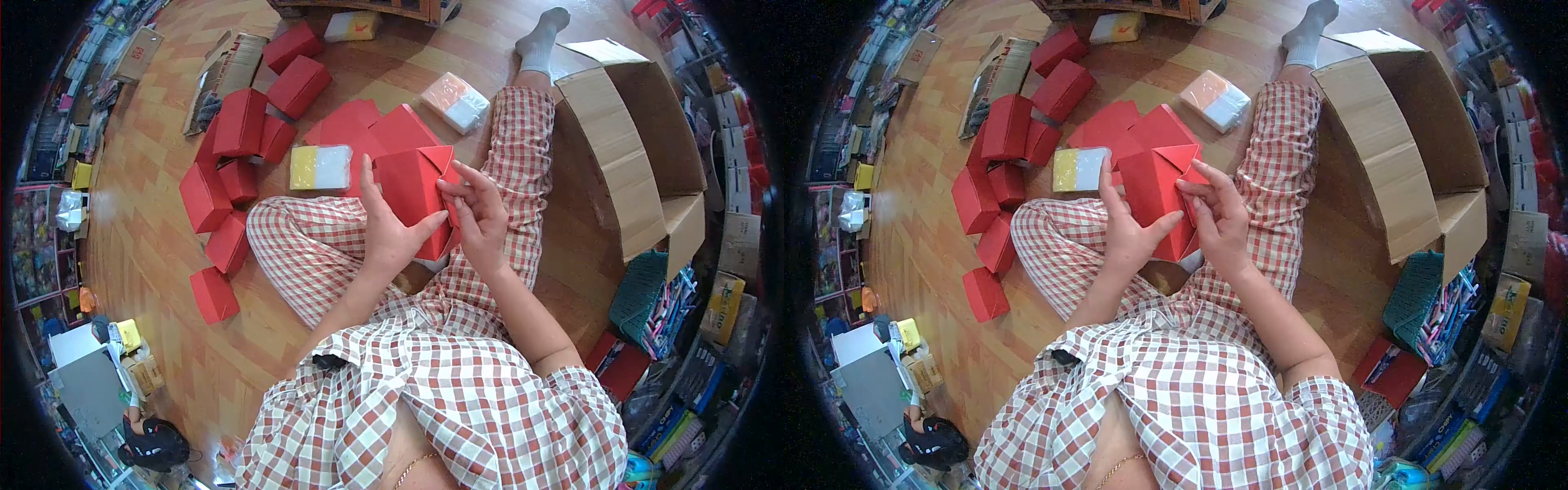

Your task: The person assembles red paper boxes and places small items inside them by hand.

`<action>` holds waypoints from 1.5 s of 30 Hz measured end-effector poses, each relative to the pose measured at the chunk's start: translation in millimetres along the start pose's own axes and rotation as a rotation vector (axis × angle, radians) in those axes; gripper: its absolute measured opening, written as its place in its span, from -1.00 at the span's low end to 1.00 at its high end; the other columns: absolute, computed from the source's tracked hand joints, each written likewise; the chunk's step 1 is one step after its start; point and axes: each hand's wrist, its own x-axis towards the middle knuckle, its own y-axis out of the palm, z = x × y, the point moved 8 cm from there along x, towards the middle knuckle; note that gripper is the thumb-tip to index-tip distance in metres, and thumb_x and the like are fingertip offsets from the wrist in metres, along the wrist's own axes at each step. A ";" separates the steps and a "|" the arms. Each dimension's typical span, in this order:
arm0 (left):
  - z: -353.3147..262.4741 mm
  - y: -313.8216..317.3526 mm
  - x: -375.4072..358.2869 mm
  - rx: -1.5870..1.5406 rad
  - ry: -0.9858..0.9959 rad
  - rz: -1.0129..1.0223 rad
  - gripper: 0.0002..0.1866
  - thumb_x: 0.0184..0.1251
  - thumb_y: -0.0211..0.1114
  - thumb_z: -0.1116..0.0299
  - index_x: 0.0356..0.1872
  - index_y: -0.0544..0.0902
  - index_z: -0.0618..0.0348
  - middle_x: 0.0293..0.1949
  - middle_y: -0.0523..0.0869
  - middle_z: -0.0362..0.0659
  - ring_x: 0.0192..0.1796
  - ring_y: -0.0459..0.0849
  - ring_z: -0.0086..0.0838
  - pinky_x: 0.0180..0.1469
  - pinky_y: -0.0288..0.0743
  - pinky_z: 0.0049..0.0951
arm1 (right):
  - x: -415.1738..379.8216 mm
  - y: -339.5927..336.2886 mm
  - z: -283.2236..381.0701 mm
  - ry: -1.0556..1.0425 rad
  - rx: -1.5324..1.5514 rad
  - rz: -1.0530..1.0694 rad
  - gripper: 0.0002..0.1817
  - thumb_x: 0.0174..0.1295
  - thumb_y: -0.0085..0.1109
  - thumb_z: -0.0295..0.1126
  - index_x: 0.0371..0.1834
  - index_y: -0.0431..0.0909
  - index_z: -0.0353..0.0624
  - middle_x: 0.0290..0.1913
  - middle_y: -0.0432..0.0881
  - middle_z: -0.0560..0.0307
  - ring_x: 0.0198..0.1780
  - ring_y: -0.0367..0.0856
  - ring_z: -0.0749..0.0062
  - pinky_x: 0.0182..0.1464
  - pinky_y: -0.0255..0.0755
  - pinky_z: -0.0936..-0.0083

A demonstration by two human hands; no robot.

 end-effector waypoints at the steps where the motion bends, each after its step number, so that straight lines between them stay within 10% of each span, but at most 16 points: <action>1: 8.3 4.3 -2.7 -0.001 0.001 0.000 0.10 0.02 0.43 0.49 0.44 -0.23 0.16 0.16 0.30 0.09 0.17 0.50 -0.18 0.23 0.42 -0.23 | 1.3 -0.3 -4.4 -0.001 -0.001 0.000 -0.50 0.24 -0.15 -0.78 0.28 0.24 -0.33 0.22 0.40 -0.05 0.17 0.53 0.34 0.19 0.46 0.45; 12: 47.4 6.8 -9.1 -0.424 -0.205 -0.053 0.07 -0.09 0.37 0.57 0.44 -0.14 0.05 0.16 0.31 0.05 0.20 0.45 -0.22 0.24 0.40 -0.23 | 5.2 -18.7 -58.0 0.232 0.125 -0.123 -0.69 0.14 0.12 -0.70 -0.02 0.48 -0.33 -0.04 0.53 0.08 -0.01 0.57 0.48 0.03 0.51 0.59; 22: 31.0 -6.0 -5.6 -0.361 -0.130 -0.014 0.04 -0.06 0.33 0.56 0.44 -0.14 0.07 0.21 0.27 0.08 0.20 0.45 -0.20 0.23 0.41 -0.22 | -0.9 -11.8 -64.8 0.461 0.154 -0.040 -0.48 0.12 0.36 -0.45 0.13 0.38 -0.36 -0.03 0.59 -0.01 0.00 0.58 0.44 0.05 0.49 0.51; 40: 0.0 -11.6 -8.4 -0.063 0.041 0.061 0.09 -0.05 0.29 0.57 0.47 -0.24 0.05 0.22 0.25 0.06 0.20 0.42 -0.22 0.24 0.39 -0.22 | 10.6 -0.1 -21.3 0.073 -0.631 -0.058 -0.38 -0.05 0.42 -0.42 0.11 0.40 -0.37 -0.06 0.61 -0.23 -0.07 0.67 0.10 -0.05 0.54 0.35; 45: 0.3 -9.6 -6.2 -0.324 -0.076 0.088 0.10 -0.04 0.34 0.52 0.45 -0.28 0.22 0.31 0.13 0.17 0.33 0.27 -0.09 0.35 0.19 -0.18 | 13.2 -2.7 -18.5 0.049 -0.382 -0.032 -0.57 0.25 0.18 -0.36 0.12 0.39 -0.34 -0.05 0.61 -0.12 0.02 0.61 0.21 0.03 0.47 0.42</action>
